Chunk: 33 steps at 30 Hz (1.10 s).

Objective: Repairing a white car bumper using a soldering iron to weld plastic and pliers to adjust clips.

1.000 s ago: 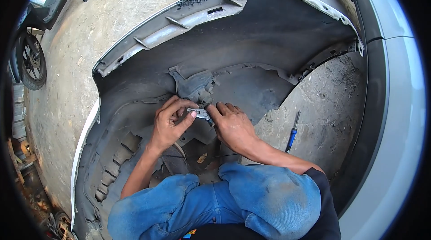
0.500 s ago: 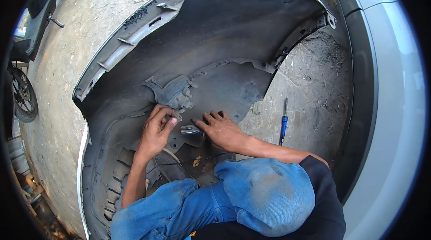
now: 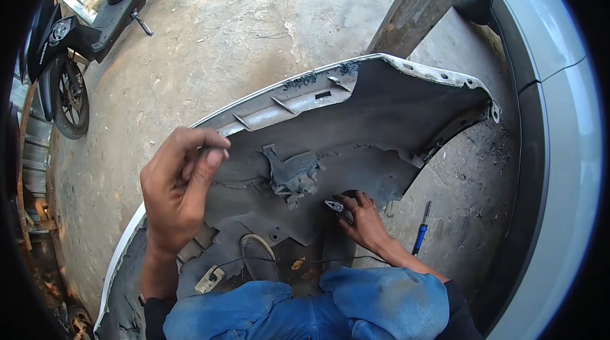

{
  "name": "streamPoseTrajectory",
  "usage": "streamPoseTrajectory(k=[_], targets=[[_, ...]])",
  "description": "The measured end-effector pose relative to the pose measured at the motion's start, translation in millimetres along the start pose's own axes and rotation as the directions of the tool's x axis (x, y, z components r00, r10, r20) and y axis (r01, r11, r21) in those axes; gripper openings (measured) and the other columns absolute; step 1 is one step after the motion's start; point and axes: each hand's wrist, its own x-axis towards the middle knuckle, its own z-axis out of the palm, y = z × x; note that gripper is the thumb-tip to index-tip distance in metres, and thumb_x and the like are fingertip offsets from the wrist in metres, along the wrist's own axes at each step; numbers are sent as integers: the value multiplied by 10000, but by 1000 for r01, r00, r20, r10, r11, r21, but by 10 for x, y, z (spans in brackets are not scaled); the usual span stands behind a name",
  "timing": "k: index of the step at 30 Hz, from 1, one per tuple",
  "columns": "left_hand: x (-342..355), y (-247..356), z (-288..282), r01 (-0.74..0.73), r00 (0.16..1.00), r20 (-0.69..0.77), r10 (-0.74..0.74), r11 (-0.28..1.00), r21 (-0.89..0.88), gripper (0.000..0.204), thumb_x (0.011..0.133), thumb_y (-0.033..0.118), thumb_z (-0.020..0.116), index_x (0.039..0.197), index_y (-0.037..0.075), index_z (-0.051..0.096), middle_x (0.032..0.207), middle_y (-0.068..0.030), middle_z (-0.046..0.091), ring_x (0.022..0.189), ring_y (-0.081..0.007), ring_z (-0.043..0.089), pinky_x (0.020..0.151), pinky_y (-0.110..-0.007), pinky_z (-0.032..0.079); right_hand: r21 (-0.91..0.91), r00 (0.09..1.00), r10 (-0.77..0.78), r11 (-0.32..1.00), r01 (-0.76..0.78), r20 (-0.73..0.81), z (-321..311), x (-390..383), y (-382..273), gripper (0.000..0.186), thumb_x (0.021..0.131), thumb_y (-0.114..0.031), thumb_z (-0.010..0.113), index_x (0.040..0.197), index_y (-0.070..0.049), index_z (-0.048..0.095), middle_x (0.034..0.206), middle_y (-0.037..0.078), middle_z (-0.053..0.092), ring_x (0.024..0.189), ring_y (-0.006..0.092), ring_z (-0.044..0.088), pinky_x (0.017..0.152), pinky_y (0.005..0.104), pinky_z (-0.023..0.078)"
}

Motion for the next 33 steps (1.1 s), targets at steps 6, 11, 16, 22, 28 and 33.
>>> streamPoseTrajectory(k=[6,11,16,22,28,33], targets=[[515,-144,113,-201,979,3,204,965,167,98,1020,81,721,1080,7,744,923,-79,708,668,-120,581,615,-307,442,173,924,-256,934,311,-283,-1030,573,-941,379,913,-17,716,1287,-73,733,1223,160,666,1123,346,684,943,459,559],[531,-111,269,-233,968,-31,248,941,247,96,1020,111,701,1070,34,727,1033,-131,673,856,-342,734,767,-452,562,192,877,-344,886,422,-336,-1071,607,-1093,334,913,3,716,1236,-73,759,1174,154,656,1088,308,690,911,421,565],[507,-199,357,-278,943,-116,311,932,232,75,994,92,734,1059,54,742,1052,-115,648,818,-306,732,702,-435,562,277,914,-303,885,375,-269,-826,526,-999,327,924,-8,716,1243,-67,760,1197,149,640,1094,305,678,915,419,565],[496,-189,357,-251,948,-139,288,940,232,98,973,70,762,1067,44,767,1027,-102,649,824,-246,705,696,-392,550,317,939,-240,895,313,-248,-730,514,-910,317,929,-14,713,1239,-62,757,1211,151,643,1095,309,677,906,420,570],[486,-251,359,-248,946,-174,273,957,154,130,981,42,761,1106,36,794,1004,-67,644,752,-128,598,626,-319,475,331,945,-230,895,299,-232,-710,524,-861,313,936,-17,706,1242,-62,755,1217,157,644,1101,310,677,903,422,574],[437,-260,308,-212,950,-192,245,961,179,145,989,42,758,1128,37,799,1008,-47,623,674,-70,495,568,-283,409,337,952,-211,900,278,-223,-672,552,-813,320,940,-9,693,1248,-68,758,1215,148,646,1062,285,692,883,405,587]])
